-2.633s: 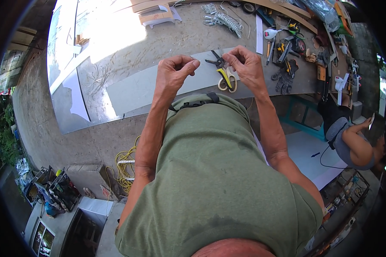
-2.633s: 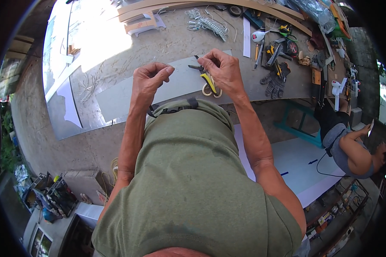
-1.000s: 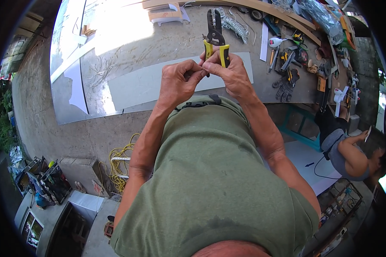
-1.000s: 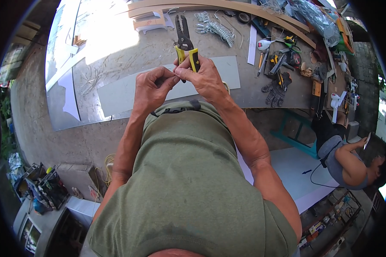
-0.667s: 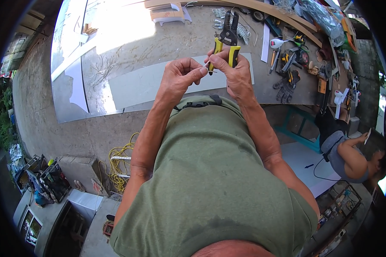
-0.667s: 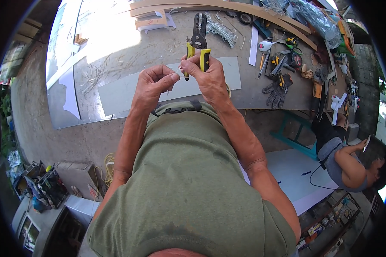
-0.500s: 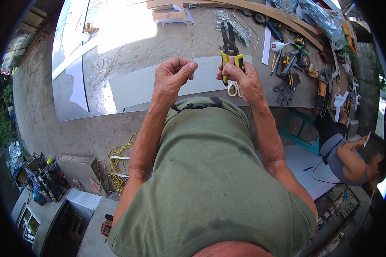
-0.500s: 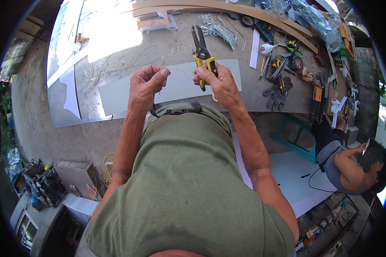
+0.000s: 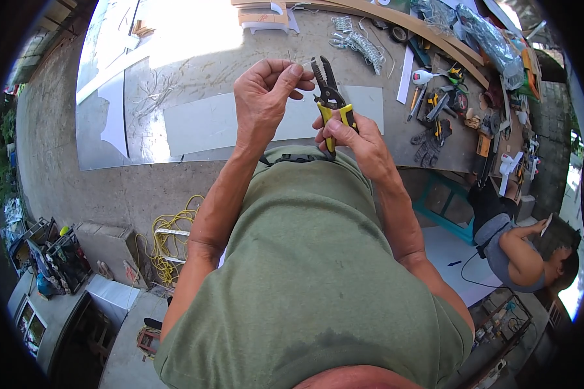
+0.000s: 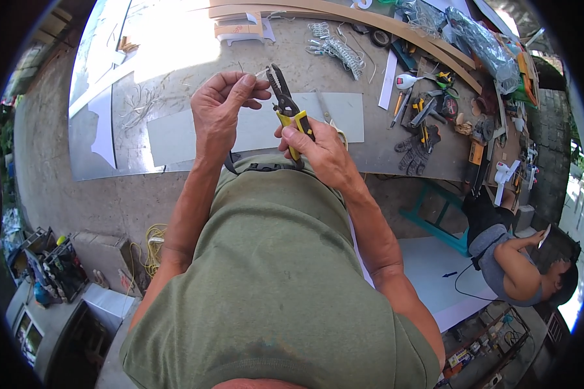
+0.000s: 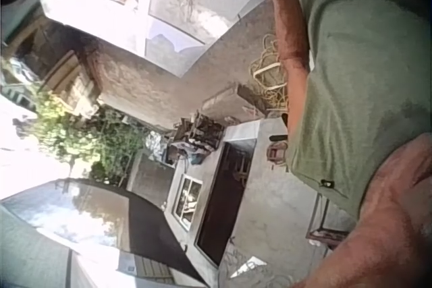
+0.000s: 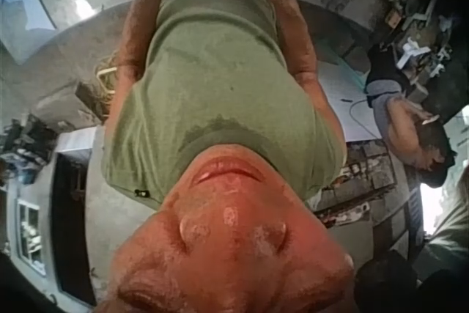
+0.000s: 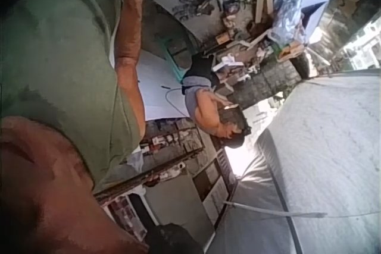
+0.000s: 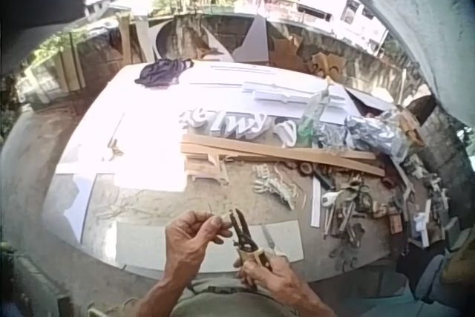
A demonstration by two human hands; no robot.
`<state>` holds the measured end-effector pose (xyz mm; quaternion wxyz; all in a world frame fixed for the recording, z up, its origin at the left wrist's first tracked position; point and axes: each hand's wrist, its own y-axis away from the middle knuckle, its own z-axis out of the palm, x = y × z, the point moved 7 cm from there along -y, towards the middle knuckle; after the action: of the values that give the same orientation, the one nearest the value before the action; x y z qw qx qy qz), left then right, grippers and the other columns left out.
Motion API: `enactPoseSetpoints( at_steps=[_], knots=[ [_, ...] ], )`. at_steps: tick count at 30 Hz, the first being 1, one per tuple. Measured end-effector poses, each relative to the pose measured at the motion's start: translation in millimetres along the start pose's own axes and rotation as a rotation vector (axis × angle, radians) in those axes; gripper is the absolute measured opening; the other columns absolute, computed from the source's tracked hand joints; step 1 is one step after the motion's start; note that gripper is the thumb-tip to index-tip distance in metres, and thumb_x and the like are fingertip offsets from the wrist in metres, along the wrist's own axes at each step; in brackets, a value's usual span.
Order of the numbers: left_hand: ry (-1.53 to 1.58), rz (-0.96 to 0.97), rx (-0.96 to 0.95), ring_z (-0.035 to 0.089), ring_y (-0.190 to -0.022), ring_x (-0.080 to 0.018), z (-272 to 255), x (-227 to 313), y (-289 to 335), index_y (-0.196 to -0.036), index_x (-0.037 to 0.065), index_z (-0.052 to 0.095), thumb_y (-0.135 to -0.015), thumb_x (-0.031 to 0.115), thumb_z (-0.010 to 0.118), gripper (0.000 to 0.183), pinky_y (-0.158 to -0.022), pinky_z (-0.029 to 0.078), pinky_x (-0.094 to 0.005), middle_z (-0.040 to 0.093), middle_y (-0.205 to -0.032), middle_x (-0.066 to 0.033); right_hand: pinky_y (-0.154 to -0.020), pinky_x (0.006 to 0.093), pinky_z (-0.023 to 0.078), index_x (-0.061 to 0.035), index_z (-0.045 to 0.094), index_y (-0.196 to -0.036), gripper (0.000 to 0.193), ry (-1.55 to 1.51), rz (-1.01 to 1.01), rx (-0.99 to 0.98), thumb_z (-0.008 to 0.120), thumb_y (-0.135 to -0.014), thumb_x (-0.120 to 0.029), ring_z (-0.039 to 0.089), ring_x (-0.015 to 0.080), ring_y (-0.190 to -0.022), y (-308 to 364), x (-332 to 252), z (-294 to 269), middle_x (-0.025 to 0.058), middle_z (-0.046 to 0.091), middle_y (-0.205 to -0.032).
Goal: Stripping insulation from electrical wires using wire strippers and twisting them.
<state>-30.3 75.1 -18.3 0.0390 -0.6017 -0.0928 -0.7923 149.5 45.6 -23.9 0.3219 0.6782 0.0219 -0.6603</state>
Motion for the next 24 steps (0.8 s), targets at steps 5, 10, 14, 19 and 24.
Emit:
enactPoseSetpoints(
  at_steps=[5,10,14,19,24],
  knots=[
    [-0.129,0.092,0.075,0.073,-0.080,-0.0143,1.8,-2.8,2.6,-0.100,-0.002,0.069,-0.096,0.013,0.068,0.015,-0.066,0.057,-0.0253,0.075,-0.088,-0.0098,-0.072,0.0303,0.049,0.0017,0.066,-0.105,0.042,0.031,-0.012,0.004,0.057,-0.099,-0.039,0.061,0.0138,-0.077,-1.6,1.3,1.7,0.0058,0.065,-0.083],
    [-0.167,0.089,0.077,0.073,-0.079,-0.0146,4.0,-7.6,4.1,-0.100,-0.003,0.069,-0.095,0.011,0.068,0.015,-0.067,0.059,-0.0259,0.074,-0.087,-0.0100,-0.070,0.0300,0.048,0.0012,0.065,-0.101,0.042,0.067,-0.029,0.021,0.057,-0.099,-0.040,0.059,0.0138,-0.074,-3.4,1.6,2.9,0.0049,0.064,-0.080],
    [-0.187,0.077,0.075,0.073,-0.080,-0.0165,5.3,-8.4,3.3,-0.101,-0.005,0.067,-0.096,0.010,0.067,0.015,-0.068,0.060,-0.0274,0.074,-0.089,-0.0120,-0.069,0.0299,0.047,0.0012,0.063,-0.098,0.043,0.113,-0.031,0.043,0.057,-0.099,-0.041,0.059,0.0141,-0.073,-4.6,0.8,2.0,0.0053,0.063,-0.079],
    [-0.190,0.084,0.071,0.073,-0.079,-0.0171,4.5,-11.0,3.1,-0.101,-0.005,0.067,-0.096,0.008,0.067,0.014,-0.071,0.061,-0.0281,0.074,-0.089,-0.0126,-0.067,0.0314,0.047,0.0014,0.061,-0.096,0.044,0.224,-0.065,0.075,0.057,-0.098,-0.042,0.059,0.0154,-0.072,-4.3,-0.7,1.8,0.0070,0.062,-0.078],
    [-0.177,0.072,0.064,0.073,-0.079,-0.0173,4.2,-14.3,2.1,-0.101,-0.006,0.067,-0.096,0.007,0.066,0.014,-0.072,0.061,-0.0285,0.073,-0.089,-0.0126,-0.064,0.0352,0.043,0.0021,0.060,-0.095,0.043,0.293,-0.084,0.104,0.057,-0.098,-0.041,0.055,0.0191,-0.068,-6.6,5.6,-1.0,0.0095,0.059,-0.074]
  ],
)
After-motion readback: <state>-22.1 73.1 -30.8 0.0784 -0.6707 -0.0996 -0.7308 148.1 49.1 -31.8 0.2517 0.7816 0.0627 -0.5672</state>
